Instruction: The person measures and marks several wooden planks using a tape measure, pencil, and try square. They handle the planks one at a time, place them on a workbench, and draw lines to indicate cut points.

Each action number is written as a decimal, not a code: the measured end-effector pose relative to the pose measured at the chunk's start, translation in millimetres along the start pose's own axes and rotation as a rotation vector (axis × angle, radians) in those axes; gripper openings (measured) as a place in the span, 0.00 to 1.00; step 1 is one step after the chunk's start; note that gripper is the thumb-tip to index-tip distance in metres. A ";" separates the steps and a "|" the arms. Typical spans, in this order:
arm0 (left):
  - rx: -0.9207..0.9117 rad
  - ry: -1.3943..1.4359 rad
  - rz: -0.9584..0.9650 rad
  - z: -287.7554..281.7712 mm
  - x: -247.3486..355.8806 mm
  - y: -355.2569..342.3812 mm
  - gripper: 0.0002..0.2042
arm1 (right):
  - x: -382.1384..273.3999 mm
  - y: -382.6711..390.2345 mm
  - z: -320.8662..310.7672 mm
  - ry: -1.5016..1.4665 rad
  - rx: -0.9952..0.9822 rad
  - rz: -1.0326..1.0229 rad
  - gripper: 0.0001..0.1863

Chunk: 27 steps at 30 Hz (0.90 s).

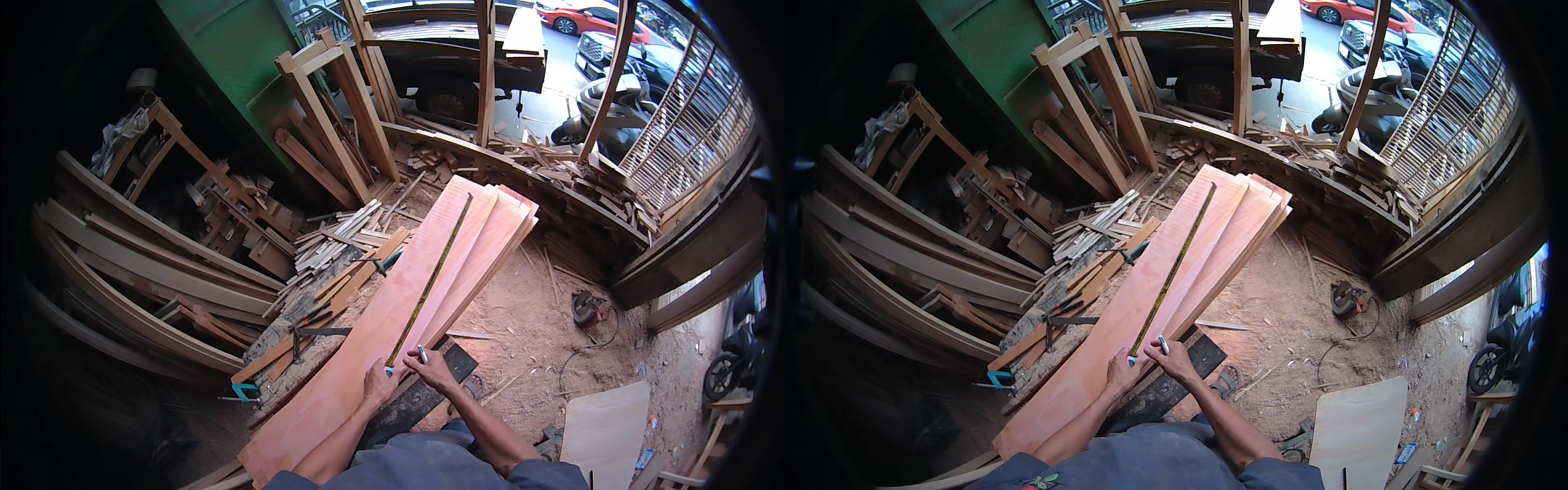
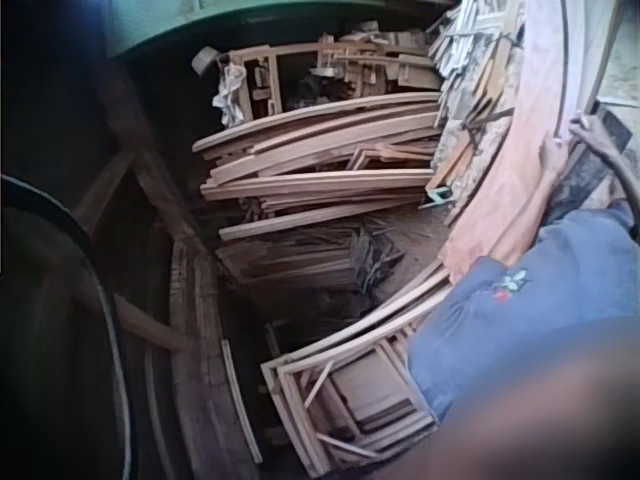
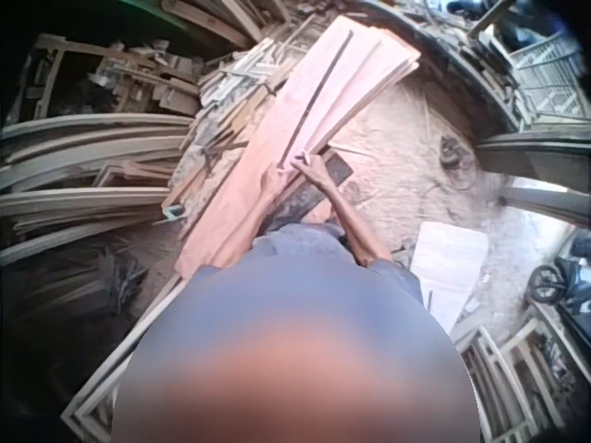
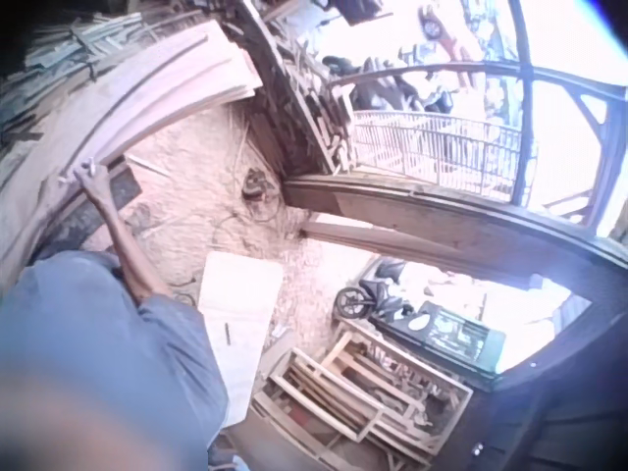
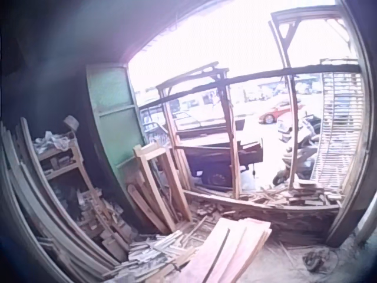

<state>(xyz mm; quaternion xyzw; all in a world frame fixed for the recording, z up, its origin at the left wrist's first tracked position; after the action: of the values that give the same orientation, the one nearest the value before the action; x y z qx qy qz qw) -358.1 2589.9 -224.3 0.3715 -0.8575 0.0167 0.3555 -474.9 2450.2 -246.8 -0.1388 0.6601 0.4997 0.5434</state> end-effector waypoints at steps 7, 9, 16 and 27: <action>-0.209 0.060 0.105 -7.2 -29.3 84.3 0.29 | 29.5 40.7 33.9 0.097 -0.133 0.156 0.21; -0.245 0.081 0.111 -13.2 -39.8 99.2 0.30 | 44.0 46.6 44.2 0.193 -0.143 0.250 0.22; -0.232 0.269 0.060 -29.7 -84.6 131.6 0.34 | 71.5 50.2 101.2 -0.095 -0.193 0.360 0.18; -0.108 0.709 0.105 -82.7 -142.3 169.9 0.34 | 81.5 73.0 170.5 -0.262 -0.239 0.338 0.20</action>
<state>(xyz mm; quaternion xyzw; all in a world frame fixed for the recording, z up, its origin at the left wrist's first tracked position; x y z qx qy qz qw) -351.9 2826.0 -211.0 0.2786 -0.6984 0.1175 0.6487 -459.5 2651.4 -264.1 -0.0235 0.5342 0.6717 0.5127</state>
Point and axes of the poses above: each hand's wrist, its own y-axis away from the middle knuckle, its own z-axis out of the palm, x = y × z, the point moved 6 cm from there along -y, towards the middle knuckle, and after that the axes turned 10 degrees about z, right-handed, at the moved point
